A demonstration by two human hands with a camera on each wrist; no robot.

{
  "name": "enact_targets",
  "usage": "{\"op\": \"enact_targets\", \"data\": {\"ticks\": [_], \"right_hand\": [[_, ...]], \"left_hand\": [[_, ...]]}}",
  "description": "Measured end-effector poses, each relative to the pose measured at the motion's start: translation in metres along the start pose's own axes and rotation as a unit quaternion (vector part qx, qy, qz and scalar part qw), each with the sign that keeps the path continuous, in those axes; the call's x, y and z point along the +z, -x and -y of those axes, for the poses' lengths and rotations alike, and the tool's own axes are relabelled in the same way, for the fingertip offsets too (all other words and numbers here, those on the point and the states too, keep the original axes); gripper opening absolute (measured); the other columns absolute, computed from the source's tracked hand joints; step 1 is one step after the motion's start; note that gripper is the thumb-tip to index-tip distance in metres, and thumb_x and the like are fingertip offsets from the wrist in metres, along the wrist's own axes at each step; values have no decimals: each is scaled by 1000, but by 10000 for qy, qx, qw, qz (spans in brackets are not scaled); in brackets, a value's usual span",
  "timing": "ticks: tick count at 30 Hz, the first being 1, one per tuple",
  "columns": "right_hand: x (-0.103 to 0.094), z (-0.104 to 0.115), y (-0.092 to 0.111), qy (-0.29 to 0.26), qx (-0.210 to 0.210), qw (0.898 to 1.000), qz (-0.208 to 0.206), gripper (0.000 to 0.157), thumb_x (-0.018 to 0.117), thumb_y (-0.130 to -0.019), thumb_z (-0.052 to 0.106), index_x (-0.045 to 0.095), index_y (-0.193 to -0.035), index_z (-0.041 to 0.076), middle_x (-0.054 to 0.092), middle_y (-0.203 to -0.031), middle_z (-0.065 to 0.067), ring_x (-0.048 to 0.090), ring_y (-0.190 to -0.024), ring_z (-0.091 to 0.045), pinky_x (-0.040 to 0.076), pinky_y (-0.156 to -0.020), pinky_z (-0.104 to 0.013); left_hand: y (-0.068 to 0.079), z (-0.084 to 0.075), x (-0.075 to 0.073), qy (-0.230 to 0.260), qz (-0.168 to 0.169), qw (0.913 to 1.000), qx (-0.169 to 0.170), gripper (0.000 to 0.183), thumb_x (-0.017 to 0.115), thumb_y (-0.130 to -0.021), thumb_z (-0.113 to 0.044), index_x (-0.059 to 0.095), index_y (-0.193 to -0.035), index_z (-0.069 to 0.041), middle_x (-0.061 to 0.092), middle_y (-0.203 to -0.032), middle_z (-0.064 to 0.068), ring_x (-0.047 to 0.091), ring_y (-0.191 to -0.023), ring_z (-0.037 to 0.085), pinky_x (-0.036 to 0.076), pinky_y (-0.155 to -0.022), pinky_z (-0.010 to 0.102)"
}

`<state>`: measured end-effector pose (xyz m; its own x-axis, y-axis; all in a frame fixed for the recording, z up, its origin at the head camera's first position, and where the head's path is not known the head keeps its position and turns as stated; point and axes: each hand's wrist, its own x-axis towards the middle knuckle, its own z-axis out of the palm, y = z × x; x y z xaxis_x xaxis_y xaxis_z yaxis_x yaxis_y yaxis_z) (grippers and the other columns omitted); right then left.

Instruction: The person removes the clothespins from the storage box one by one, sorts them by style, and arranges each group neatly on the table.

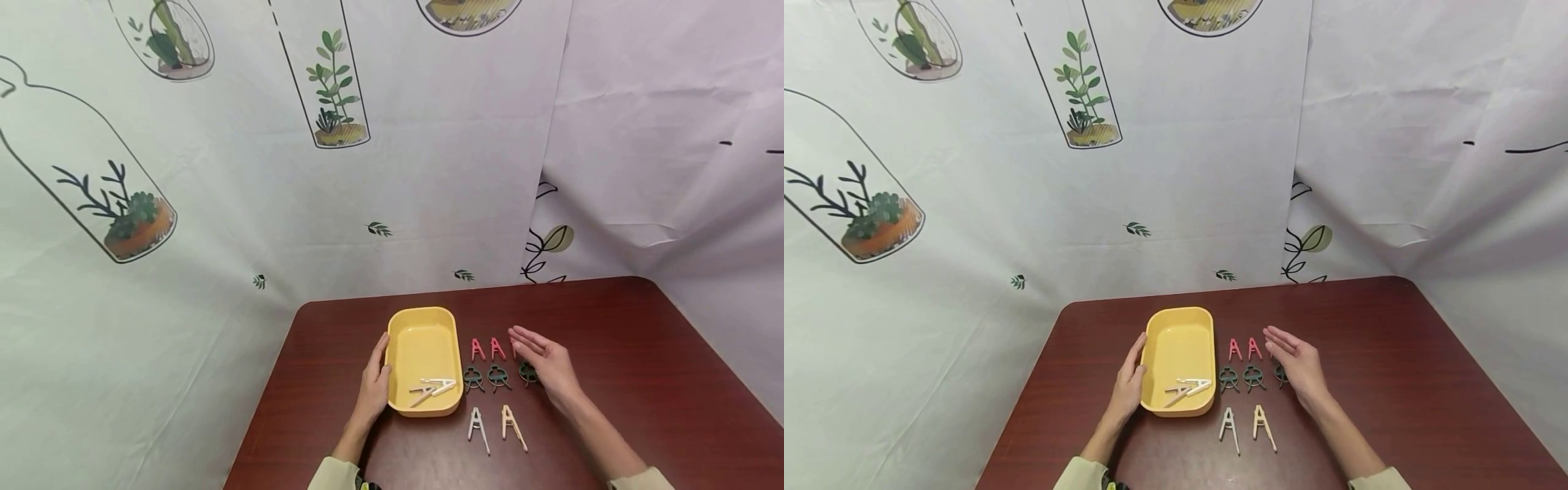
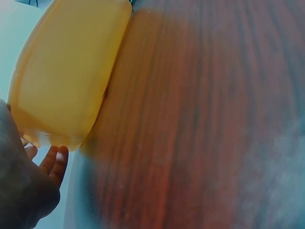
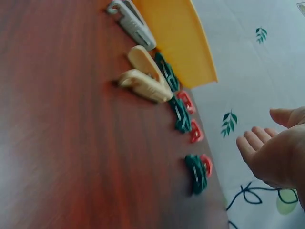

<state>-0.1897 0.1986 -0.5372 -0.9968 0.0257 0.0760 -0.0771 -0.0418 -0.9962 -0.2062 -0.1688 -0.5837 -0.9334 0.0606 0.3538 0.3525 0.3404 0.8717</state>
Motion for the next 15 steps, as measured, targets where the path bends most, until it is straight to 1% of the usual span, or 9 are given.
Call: {"op": "enact_targets", "data": {"ticks": [2,4,8,10,11,13,15], "right_hand": [[6,3,-6,86,-5,10000,-10,52,64,-107,14,51,-154,-5,55,-152,-24,63,-122,4,50,-97,-16],[13,4,-13,-16,28,10000,28,55,64,-107,15,48,-156,-3,50,-156,-25,60,-128,2,47,-99,-13],[28,5,-25,-470,40,9988,135,61,64,-107,13,40,-161,-3,43,-163,-23,50,-145,-17,46,-103,-16],[36,5,-31,-768,52,9968,206,61,62,-108,10,37,-162,-3,40,-165,-21,45,-150,-23,46,-105,-18],[41,5,-33,-901,53,9956,238,61,61,-108,8,36,-163,-3,40,-166,-20,43,-151,-25,45,-106,-19],[50,5,-37,-1162,79,9928,266,60,58,-108,5,35,-163,-3,39,-167,-19,46,-149,-17,44,-108,-21],[58,5,-41,-1395,89,9897,295,59,56,-108,2,34,-163,-3,38,-167,-20,46,-149,-16,43,-109,-22]], "left_hand": [[0,0,0,-17,4,10000,5,67,45,-98,15,41,-162,-2,37,-169,18,32,-156,28,20,-116,13],[0,0,1,-12,12,10000,32,66,45,-98,15,41,-162,-1,37,-169,18,32,-156,29,20,-116,13],[0,0,1,-4,-10,10000,99,66,46,-98,16,42,-161,-1,38,-168,17,33,-156,31,21,-116,12],[0,1,2,-1,-77,9999,148,65,46,-98,17,43,-161,0,39,-167,18,33,-155,32,21,-117,14],[0,-4,2,12,-116,9999,123,65,46,-97,18,43,-160,1,39,-167,19,34,-155,34,22,-117,15],[1,-4,2,18,-131,9998,130,65,46,-97,18,44,-160,0,40,-166,19,34,-155,34,23,-118,17],[1,-3,1,51,-140,9998,127,65,47,-97,18,45,-159,0,40,-166,19,34,-155,34,23,-118,17]]}}
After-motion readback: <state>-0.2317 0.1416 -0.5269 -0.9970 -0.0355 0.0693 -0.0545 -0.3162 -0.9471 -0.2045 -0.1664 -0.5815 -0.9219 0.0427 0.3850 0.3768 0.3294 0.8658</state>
